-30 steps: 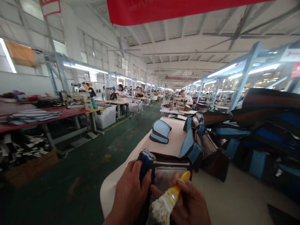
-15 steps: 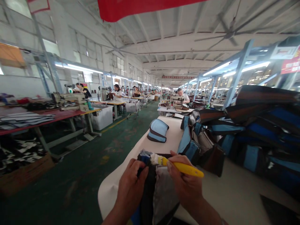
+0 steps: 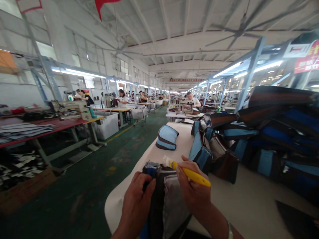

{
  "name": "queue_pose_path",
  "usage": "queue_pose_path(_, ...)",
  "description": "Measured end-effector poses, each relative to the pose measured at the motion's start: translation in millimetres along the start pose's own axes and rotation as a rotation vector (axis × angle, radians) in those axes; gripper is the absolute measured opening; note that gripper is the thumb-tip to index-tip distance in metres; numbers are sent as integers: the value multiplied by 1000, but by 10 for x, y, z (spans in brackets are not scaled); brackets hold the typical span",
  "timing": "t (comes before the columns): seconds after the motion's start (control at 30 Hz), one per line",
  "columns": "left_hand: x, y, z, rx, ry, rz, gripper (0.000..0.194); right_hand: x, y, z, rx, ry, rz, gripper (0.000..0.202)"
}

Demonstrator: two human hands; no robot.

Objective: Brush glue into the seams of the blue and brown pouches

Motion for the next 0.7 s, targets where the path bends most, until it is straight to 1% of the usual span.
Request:
queue_pose_path(0.07, 2, 20, 2, -13, 10, 4, 25, 12, 5, -19, -12, -28, 13, 15)
queue_pose_path(0.2, 1, 39, -10, -18, -5, 8, 27, -55, 37, -69, 27, -20, -79, 14)
queue_pose_path(0.23, 4, 42, -20, -15, -16, 12, 27, -49, 32, -54, 19, 0, -78, 13)
queue_pose_path(0.3, 10, 54, -39, -13, -28, 19, 27, -1, 11, -6, -29, 15, -36, 11)
queue_pose_path(0.37, 17, 81, -45, -22, -29, 29, 28, 31, 0, 17, -71, -15, 4, 9)
queue_pose_path(0.4, 20, 98, -39, -30, -35, 36, 28, 14, 3, 9, -70, -35, -4, 9)
queue_pose_path(0.47, 16, 136, -8, -55, -79, 43, 30, -56, 20, -26, -31, -57, -57, 11)
queue_pose_path(0.53, -3, 161, 22, -73, -187, 42, 31, -76, 27, -8, -25, -37, -78, 12)
queue_pose_path(0.6, -32, 162, 36, -79, -313, 34, 32, 32, 9, 80, -102, -9, -14, 10)
queue_pose_path(0.67, -60, 137, 57, -104, -374, 33, 30, 228, -7, 156, -204, -12, 70, 7)
queue_pose_path(0.7, -72, 120, 77, -132, -368, 34, 29, 348, -16, 168, -239, -21, 110, 6)
Point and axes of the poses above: each hand's wrist, its own y-axis away from the middle knuckle, its own x-axis out of the back of the hand, z = x × y, the point moved 9 cm from there along -y, towards the middle knuckle, and after that the axes turned 13 degrees about z, right-handed, at the moved point
